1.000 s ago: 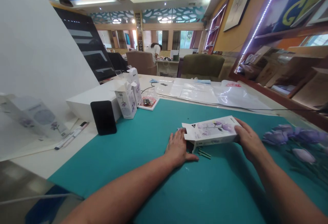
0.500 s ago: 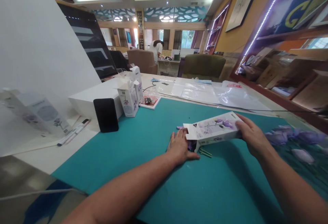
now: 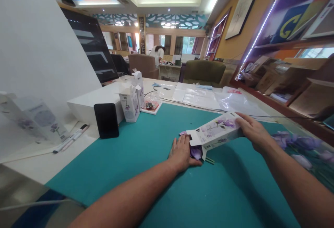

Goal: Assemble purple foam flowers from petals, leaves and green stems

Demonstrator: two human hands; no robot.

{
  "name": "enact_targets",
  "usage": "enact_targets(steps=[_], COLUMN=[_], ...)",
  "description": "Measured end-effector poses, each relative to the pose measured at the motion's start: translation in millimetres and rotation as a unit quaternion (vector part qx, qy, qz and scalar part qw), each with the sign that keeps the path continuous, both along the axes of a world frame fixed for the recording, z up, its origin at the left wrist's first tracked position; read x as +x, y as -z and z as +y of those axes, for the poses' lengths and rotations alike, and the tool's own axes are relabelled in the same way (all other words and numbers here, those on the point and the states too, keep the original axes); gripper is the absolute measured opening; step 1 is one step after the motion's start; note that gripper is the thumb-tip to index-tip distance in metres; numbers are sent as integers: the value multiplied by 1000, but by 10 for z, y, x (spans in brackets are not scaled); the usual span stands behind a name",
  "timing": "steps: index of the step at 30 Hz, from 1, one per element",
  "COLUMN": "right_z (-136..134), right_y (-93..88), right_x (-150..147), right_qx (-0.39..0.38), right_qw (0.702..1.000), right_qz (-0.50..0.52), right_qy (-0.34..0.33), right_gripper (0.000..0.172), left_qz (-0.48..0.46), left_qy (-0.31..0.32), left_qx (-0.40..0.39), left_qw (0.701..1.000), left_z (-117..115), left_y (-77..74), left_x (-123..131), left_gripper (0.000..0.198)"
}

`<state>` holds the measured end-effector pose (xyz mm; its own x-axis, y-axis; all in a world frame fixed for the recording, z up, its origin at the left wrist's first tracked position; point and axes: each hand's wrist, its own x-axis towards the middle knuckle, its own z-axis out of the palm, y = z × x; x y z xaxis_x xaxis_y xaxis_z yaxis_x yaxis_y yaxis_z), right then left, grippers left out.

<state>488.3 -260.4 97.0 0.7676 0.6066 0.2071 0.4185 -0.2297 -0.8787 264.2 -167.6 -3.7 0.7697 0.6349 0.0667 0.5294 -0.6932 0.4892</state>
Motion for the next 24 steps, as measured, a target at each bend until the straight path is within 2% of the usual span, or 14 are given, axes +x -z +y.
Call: enact_targets(steps=[9,18,24], right_z=[39,77,76], right_y=[-60,-244,-312], right_x=[34,30,-31], right_qx=[-14,-57,-34], right_qw=[999,995,995], right_qz=[-38,-85,-97], right_qy=[4,10,10], right_gripper=[45,47,41], left_qz=[-21,1,11], left_qy=[0,3,8], left_qx=[21,9,2], left_qw=[1000,1000,1000], left_z=[30,18,7], left_y=[58,-5,-72], left_x=[6,-4,-24], left_gripper=[119,122,119])
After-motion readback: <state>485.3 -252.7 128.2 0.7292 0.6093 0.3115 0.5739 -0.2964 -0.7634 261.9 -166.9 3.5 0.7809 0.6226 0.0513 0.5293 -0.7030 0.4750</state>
